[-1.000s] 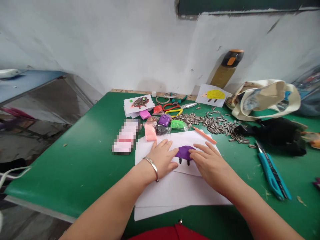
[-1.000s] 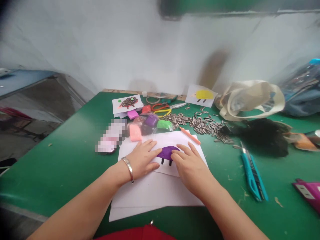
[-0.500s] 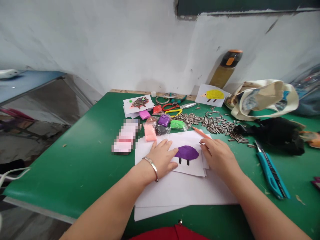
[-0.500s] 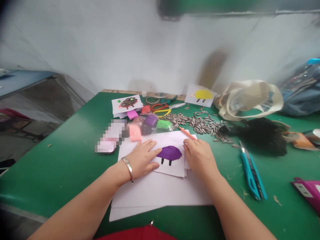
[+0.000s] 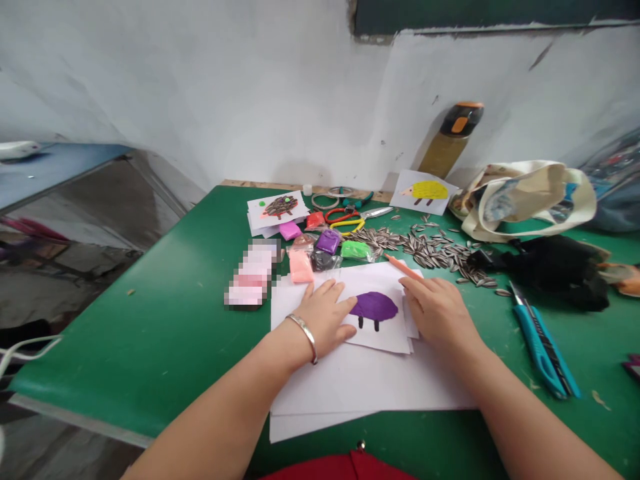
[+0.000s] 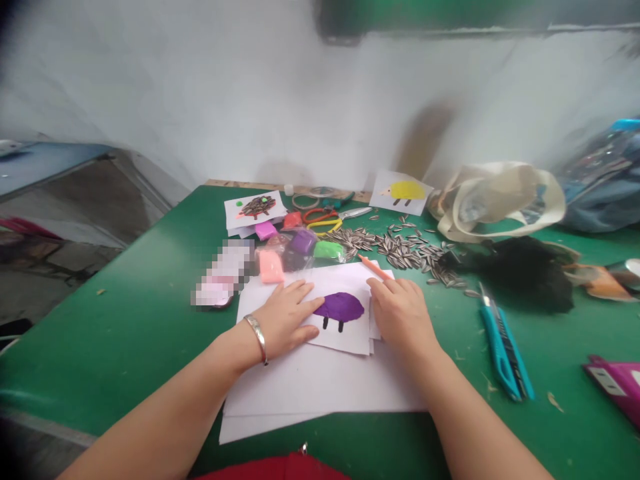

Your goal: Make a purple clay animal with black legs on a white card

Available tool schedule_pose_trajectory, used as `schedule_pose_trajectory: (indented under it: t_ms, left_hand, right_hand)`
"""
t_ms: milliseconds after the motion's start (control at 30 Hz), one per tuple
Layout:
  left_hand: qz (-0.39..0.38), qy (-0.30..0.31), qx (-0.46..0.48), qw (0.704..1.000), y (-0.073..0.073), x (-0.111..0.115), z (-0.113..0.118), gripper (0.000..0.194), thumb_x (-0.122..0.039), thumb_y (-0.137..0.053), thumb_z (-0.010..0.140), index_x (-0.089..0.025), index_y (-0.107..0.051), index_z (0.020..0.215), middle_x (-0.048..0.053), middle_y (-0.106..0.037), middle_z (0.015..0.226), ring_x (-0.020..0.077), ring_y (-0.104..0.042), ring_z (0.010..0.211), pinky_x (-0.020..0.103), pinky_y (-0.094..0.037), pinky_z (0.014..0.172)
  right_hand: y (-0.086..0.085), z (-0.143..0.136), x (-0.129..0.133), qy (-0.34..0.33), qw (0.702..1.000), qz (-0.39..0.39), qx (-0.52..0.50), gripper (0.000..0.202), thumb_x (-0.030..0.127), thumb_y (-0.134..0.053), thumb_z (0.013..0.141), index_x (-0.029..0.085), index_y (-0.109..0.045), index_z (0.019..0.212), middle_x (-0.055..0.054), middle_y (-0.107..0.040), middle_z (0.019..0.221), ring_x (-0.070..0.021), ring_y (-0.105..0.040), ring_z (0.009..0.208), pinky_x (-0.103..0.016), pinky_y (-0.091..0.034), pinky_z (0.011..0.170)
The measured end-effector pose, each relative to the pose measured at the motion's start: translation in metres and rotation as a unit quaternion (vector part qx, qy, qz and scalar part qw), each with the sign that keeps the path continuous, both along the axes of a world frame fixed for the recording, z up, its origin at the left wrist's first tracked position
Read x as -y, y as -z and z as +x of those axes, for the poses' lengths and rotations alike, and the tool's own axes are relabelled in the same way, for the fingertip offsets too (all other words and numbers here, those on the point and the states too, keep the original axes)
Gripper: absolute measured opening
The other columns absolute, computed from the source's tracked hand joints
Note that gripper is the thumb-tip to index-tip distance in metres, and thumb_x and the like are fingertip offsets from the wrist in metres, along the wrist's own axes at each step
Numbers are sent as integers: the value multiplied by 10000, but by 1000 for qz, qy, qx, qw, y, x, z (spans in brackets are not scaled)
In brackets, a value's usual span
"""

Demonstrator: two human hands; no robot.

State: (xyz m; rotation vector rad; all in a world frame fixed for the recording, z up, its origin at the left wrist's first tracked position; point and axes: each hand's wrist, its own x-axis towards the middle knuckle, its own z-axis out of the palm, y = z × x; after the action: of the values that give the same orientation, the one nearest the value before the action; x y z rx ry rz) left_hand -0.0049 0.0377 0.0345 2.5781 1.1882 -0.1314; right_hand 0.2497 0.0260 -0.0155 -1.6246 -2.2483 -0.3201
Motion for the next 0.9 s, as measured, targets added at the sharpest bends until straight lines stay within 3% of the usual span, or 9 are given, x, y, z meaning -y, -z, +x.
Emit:
schedule_pose_trajectory:
  t_ms: [267, 600, 900]
  left_hand:
    - [1, 1, 8, 1000, 0, 0, -1, 516, -392, -560, 873, -203, -476, 1346, 181, -402, 1441, 363, -308, 1359, 634, -272, 1052]
    - [5, 2, 13, 1000, -1, -1, -1, 510, -377, -585, 855, -201, -500, 1326, 177, -416, 1431, 363, -331, 1348, 609, -290, 1059]
    - [14, 16, 24, 999, 4, -3, -4, 520, -386, -560, 871, -200, -480, 1350, 169, -434, 1412, 345, -348, 1331, 566, -296, 1064]
  right_hand:
    - [-3, -4, -2, 30, 999, -17, 3, 181, 192, -480, 894, 201, -646, 964, -45, -709, 815, -221, -515, 729, -349, -328, 726]
    - [-3, -2, -7, 8, 1000, 0, -9, 225, 190, -446, 900, 224, -666, 933, -58, -720, 910, -202, -490, 689, -334, -329, 674]
    - [-2, -3, -7, 1, 1000, -16, -22, 265, 164, -445, 886, 218, -676, 1002, -65, -695, 830, -215, -516, 739, -335, -373, 711]
